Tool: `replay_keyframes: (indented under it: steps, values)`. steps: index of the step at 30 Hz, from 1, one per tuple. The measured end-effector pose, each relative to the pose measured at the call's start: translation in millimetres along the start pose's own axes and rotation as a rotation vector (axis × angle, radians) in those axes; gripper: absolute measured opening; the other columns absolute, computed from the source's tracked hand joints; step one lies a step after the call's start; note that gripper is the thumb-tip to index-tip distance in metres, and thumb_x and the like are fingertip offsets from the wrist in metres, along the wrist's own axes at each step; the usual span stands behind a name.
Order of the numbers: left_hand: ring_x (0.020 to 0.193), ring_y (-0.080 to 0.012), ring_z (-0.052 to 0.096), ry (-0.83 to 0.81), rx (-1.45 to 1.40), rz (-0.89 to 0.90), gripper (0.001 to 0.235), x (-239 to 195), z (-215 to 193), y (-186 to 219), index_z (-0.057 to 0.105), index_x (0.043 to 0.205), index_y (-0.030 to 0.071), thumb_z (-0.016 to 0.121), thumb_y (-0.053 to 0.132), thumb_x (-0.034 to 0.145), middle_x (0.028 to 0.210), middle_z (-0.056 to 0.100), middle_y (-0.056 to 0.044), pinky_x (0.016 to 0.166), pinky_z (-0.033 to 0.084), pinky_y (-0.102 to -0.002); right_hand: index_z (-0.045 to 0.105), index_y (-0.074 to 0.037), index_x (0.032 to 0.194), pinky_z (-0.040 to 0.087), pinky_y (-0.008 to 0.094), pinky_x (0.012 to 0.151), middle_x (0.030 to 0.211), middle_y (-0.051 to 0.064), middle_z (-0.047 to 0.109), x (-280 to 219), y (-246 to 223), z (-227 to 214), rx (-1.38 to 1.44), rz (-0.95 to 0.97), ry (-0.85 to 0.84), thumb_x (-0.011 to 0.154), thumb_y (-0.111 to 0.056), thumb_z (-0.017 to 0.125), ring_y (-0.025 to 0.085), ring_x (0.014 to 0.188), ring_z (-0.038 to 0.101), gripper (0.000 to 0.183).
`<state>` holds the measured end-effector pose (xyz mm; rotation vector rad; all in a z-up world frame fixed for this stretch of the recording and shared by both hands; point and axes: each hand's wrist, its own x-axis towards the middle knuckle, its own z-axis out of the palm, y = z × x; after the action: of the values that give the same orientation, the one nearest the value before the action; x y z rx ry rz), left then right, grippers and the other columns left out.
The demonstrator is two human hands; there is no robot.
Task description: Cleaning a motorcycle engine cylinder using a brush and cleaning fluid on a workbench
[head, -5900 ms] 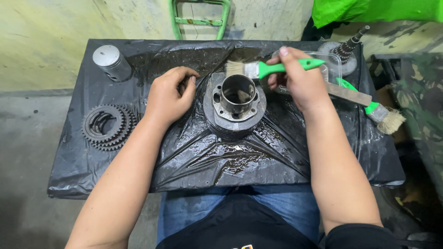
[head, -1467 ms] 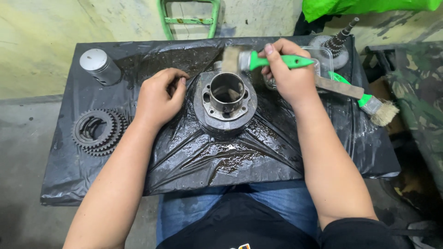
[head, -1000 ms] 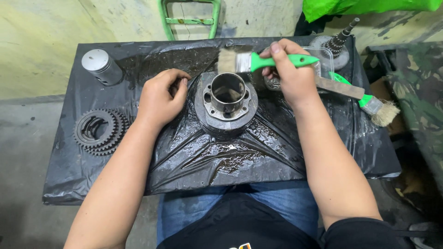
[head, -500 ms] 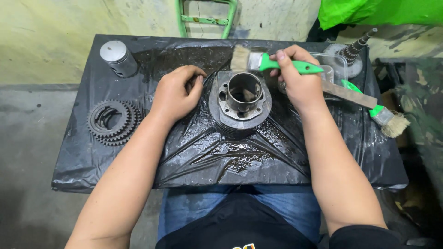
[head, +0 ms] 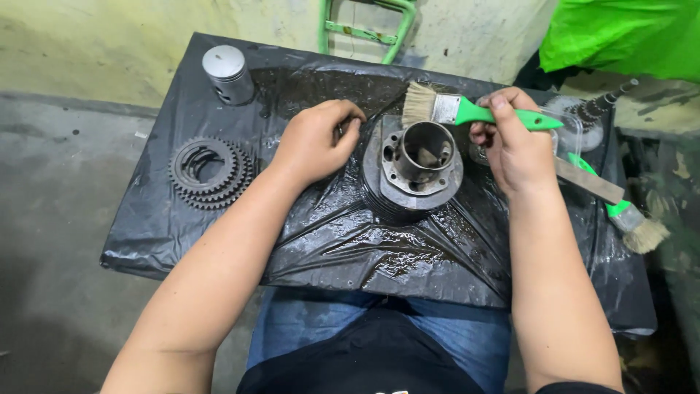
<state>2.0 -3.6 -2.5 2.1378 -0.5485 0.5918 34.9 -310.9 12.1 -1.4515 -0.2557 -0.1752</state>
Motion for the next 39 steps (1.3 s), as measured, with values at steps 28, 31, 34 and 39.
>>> replay_keyframes:
  steps: [28,31,34,39]
  values:
    - [0.079,-0.0307,0.072,0.011,0.071,-0.082,0.015,-2,0,-4,0.072,0.104,0.017,0.062,0.022,0.095,0.076,0.066,-0.004,0.068,0.058,-0.043,0.066,-0.009,0.118,0.049,0.016,0.061,0.083,0.01,0.07,41,4,7,-0.162,0.024,-0.189,0.112,-0.031,0.058,0.007,0.064,0.061,0.024]
    - [0.079,-0.0335,0.071,0.02,0.056,-0.064,0.016,-3,1,-4,0.072,0.105,0.016,0.063,0.02,0.094,0.076,0.066,-0.007,0.068,0.057,-0.044,0.064,-0.008,0.118,0.048,0.015,0.063,0.086,0.012,0.071,43,6,2,-0.211,-0.098,-0.128,0.115,-0.032,0.055,0.007,0.067,0.061,0.026]
    - [0.078,-0.0317,0.072,0.026,0.043,-0.063,0.015,-1,-1,0,0.073,0.105,0.015,0.063,0.019,0.094,0.076,0.067,-0.006,0.068,0.058,-0.042,0.067,-0.006,0.114,0.057,0.022,0.073,0.088,0.014,0.074,33,3,11,-0.142,-0.098,-0.176,0.111,-0.031,0.058,0.012,0.077,0.072,0.027]
    - [0.075,-0.0297,0.072,-0.002,0.053,-0.098,0.017,-1,-1,-2,0.074,0.106,0.015,0.063,0.019,0.095,0.075,0.068,-0.005,0.068,0.057,-0.041,0.068,0.001,0.114,0.058,0.027,0.075,0.087,0.019,0.072,34,-4,1,-0.303,-0.271,-0.215,0.112,-0.016,0.063,0.018,0.078,0.072,0.018]
